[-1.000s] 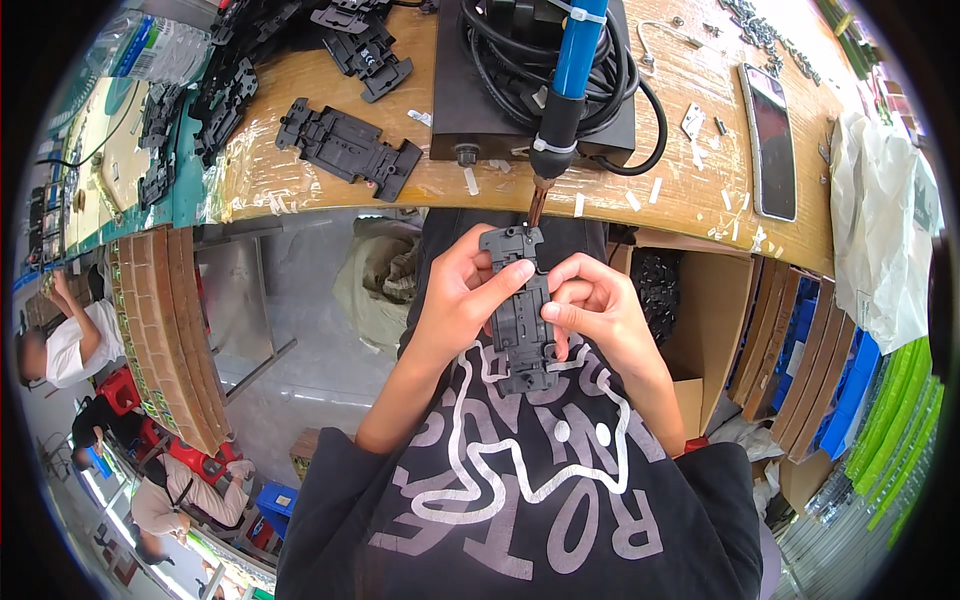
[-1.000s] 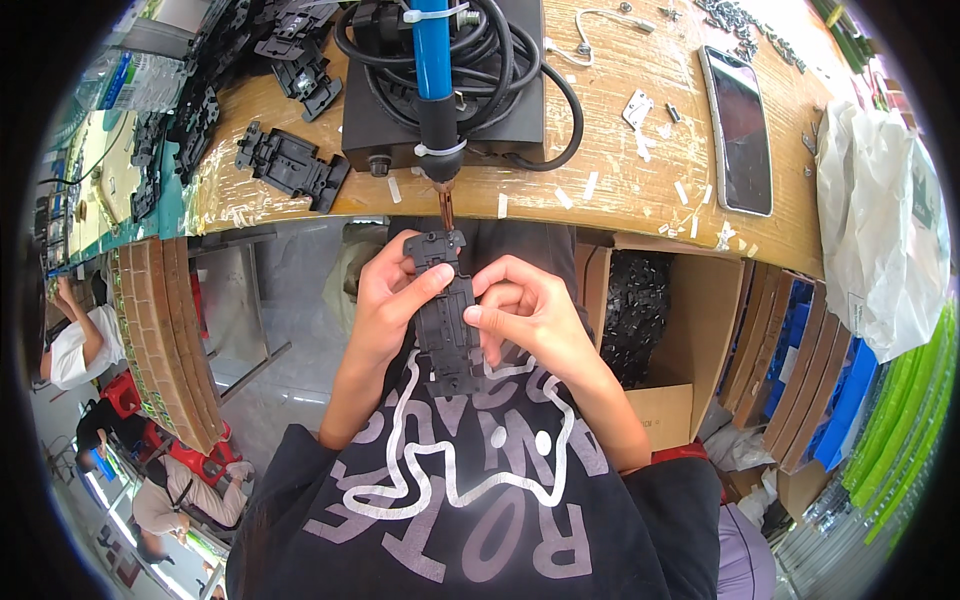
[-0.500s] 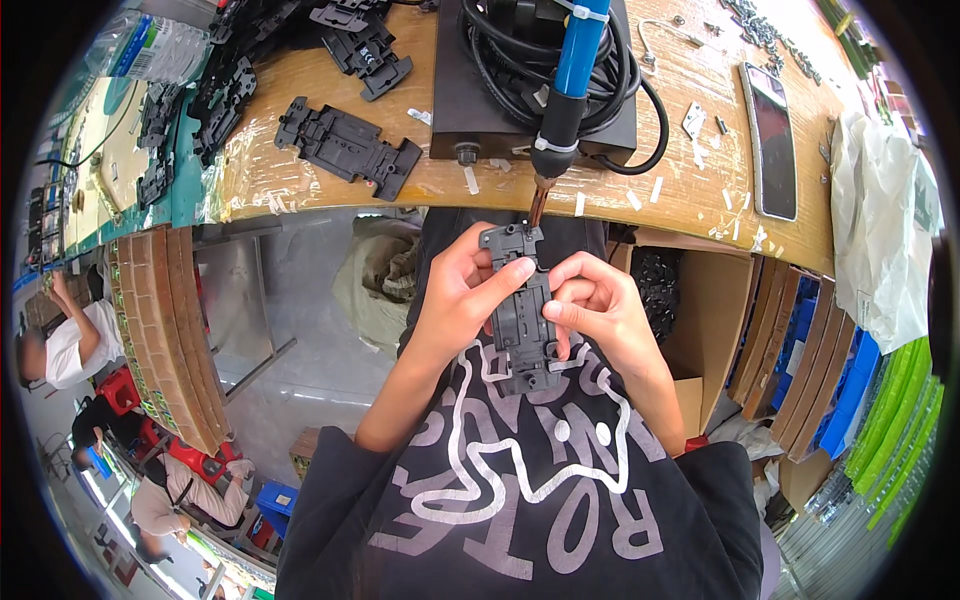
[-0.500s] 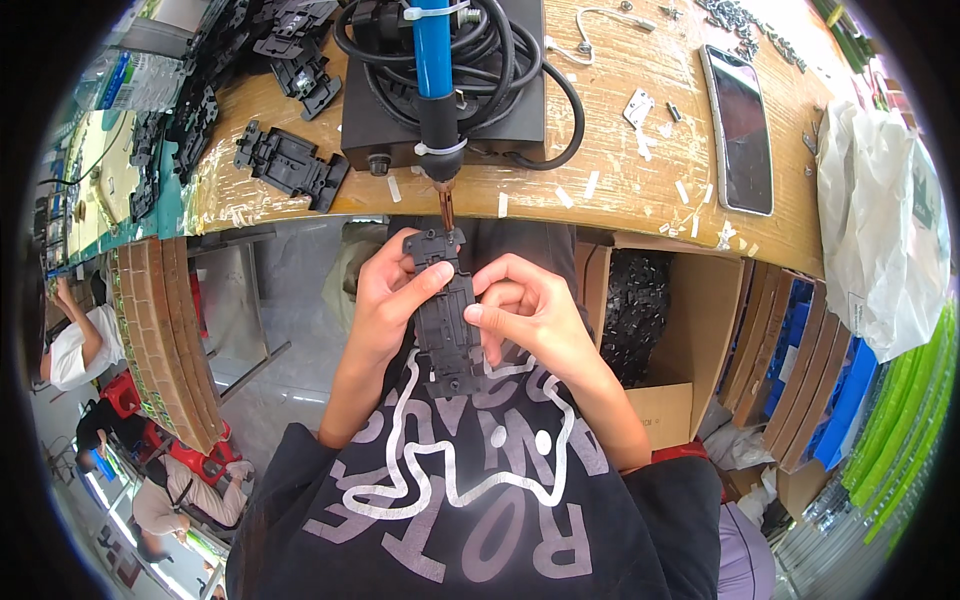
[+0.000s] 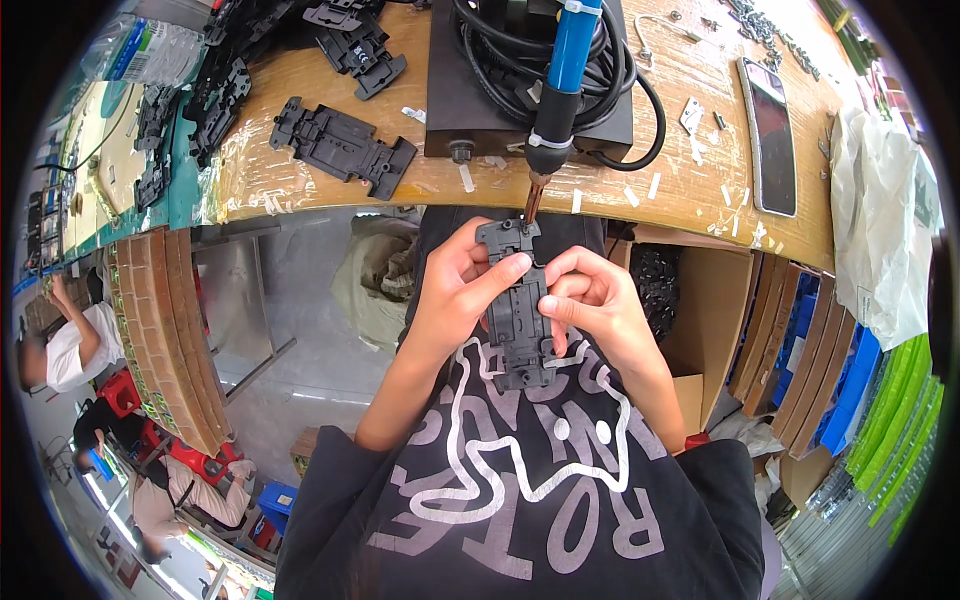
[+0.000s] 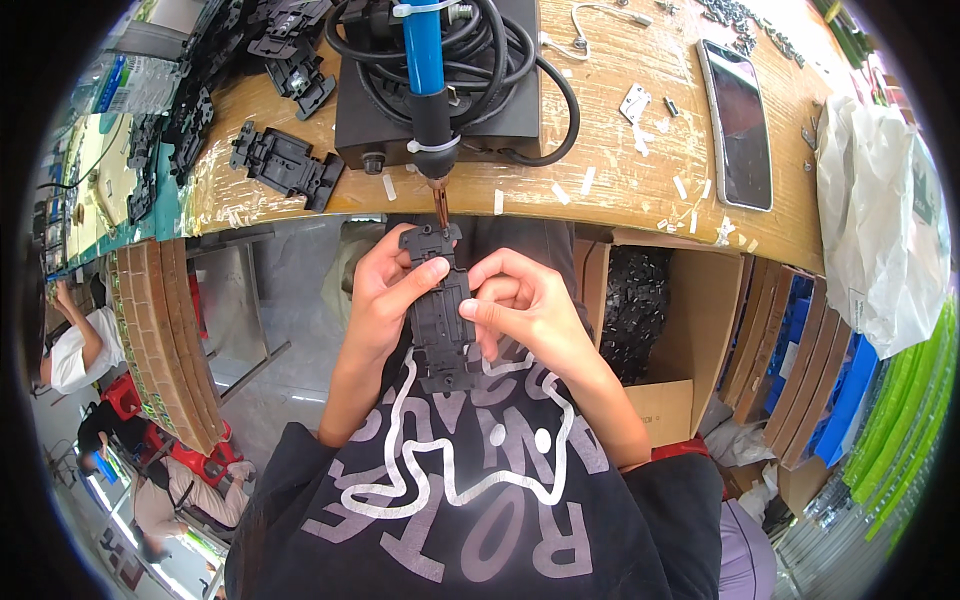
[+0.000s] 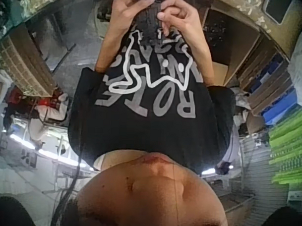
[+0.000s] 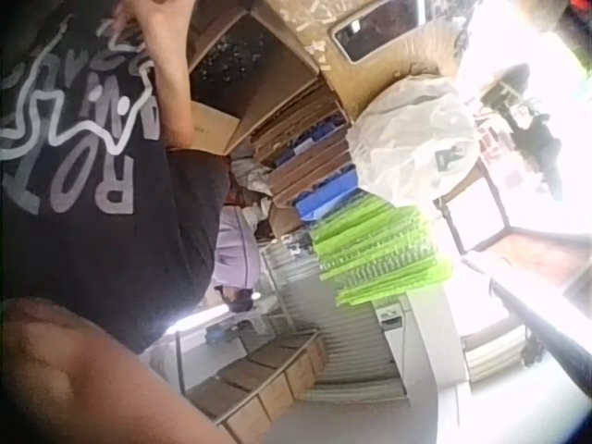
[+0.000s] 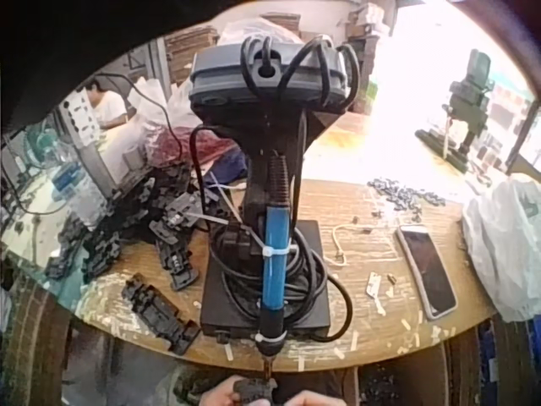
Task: The person assembles small black plastic electronic components by hand at a cluttered workbench. They repeatedly pick up parts, insert small metal pins, and use a soldering iron to secure connections. The person places finished units on the table and retrieves new parts from a cardboard box below the work surface.
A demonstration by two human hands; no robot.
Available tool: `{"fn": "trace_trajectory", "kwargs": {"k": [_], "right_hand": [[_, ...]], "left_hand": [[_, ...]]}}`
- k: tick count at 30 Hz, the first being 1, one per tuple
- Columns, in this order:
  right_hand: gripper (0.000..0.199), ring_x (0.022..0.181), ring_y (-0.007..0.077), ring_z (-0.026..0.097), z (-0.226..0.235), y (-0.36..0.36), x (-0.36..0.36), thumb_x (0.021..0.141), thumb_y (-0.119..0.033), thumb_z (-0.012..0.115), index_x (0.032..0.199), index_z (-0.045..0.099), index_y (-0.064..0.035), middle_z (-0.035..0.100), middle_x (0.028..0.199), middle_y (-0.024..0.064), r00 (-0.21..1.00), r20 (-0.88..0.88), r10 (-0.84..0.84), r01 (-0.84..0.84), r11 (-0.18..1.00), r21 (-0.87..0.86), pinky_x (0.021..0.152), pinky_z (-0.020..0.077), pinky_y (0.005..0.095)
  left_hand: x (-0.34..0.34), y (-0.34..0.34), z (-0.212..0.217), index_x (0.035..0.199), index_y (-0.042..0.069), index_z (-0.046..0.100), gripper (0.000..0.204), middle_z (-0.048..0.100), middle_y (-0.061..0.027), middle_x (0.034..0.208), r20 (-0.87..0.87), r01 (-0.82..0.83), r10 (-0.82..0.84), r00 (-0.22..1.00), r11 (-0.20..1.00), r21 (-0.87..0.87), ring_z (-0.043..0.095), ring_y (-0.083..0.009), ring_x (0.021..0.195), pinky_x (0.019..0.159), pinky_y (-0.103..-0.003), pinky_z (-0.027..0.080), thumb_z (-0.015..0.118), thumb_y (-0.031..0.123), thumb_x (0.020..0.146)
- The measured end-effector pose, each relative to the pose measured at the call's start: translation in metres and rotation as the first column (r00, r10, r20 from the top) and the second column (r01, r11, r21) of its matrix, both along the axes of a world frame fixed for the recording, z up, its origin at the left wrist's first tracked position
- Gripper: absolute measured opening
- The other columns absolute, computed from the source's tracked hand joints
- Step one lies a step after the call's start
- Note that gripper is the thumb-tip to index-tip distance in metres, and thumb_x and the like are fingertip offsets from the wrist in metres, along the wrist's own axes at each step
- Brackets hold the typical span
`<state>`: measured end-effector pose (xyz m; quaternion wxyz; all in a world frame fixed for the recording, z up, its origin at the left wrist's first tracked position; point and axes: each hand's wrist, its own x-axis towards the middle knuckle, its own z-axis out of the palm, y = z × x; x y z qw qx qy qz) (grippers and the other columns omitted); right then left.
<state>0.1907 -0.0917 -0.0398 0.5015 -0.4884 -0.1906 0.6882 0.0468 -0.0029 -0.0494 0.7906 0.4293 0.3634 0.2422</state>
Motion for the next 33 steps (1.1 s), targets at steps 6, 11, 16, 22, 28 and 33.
{"fn": "trace_trajectory", "kwargs": {"k": [6,11,16,22,28,33], "right_hand": [[0.017,0.045,0.009,0.052,0.001,0.0014,-0.0004,0.077,-0.004,0.059,0.086,0.046,-0.0004,0.053,0.056,0.0031,1.0,-0.007,-0.002,0.002,1.0,0.001,0.039,0.0419,0.0204],[0.016,0.045,0.009,0.052,0.0017,0.004,-0.0005,0.077,-0.004,0.059,0.085,0.046,-0.0005,0.053,0.056,0.0033,1.0,-0.003,-0.009,0.009,1.0,-0.005,0.04,0.0417,0.0202],[0.015,0.045,0.0089,0.052,0.0007,0.0039,-0.0001,0.077,-0.005,0.059,0.085,0.047,-0.0006,0.053,0.056,0.0031,1.0,-0.002,-0.005,0.005,1.0,0.0,0.041,0.042,0.0202],[0.015,0.045,0.0089,0.052,-0.0038,0.0018,-0.0001,0.077,-0.005,0.059,0.085,0.047,-0.0001,0.054,0.056,0.0029,1.0,0.001,0.003,-0.003,1.0,-0.009,0.041,0.0418,0.0203],[0.016,0.045,0.0089,0.052,0.0012,0.0017,-0.0008,0.077,-0.004,0.059,0.085,0.047,0.0,0.053,0.056,0.0029,1.0,0.008,-0.015,0.015,1.0,-0.001,0.041,0.0413,0.0204],[0.015,0.045,0.0079,0.05,-0.0002,0.0024,-0.0006,0.076,-0.004,0.06,0.084,0.047,-0.0005,0.053,0.057,0.0017,0.999,0.02,-0.028,0.028,1.0,-0.002,0.041,0.0403,0.0198]], "left_hand": [[-0.0001,0.0012,-0.0006,0.089,0.001,0.05,0.015,0.056,-0.0037,0.078,0.002,0.007,-0.007,1.0,1.0,0.0,0.051,-0.0059,0.069,0.062,-0.019,0.041,0.058,0.007,0.078],[-0.0001,0.0028,-0.0019,0.091,0.001,0.05,0.016,0.057,-0.0044,0.079,0.015,0.005,-0.005,1.0,1.0,-0.005,0.052,-0.0063,0.07,0.063,-0.019,0.041,0.058,0.007,0.078],[-0.0011,0.0019,-0.0024,0.094,0.0,0.05,0.019,0.058,-0.0057,0.08,0.015,0.012,-0.012,1.0,1.0,0.008,0.053,-0.0067,0.071,0.064,-0.019,0.042,0.058,0.008,0.078],[-0.0025,-0.0005,-0.0083,0.093,0.0,0.05,0.019,0.058,-0.0053,0.08,-0.003,0.018,-0.018,1.0,1.0,0.015,0.053,-0.0063,0.07,0.062,-0.019,0.042,0.059,0.009,0.078],[-0.0011,0.0009,-0.0025,0.092,0.001,0.05,0.018,0.058,-0.0048,0.079,-0.01,0.018,-0.018,1.0,1.0,0.015,0.053,-0.0058,0.069,0.061,-0.018,0.041,0.058,0.009,0.078],[-0.0004,0.0006,-0.004,0.093,0.001,0.05,0.02,0.057,-0.0044,0.078,-0.037,0.027,-0.024,0.999,0.997,0.072,0.052,-0.0053,0.064,0.055,-0.019,0.041,0.059,0.011,0.079]]}}
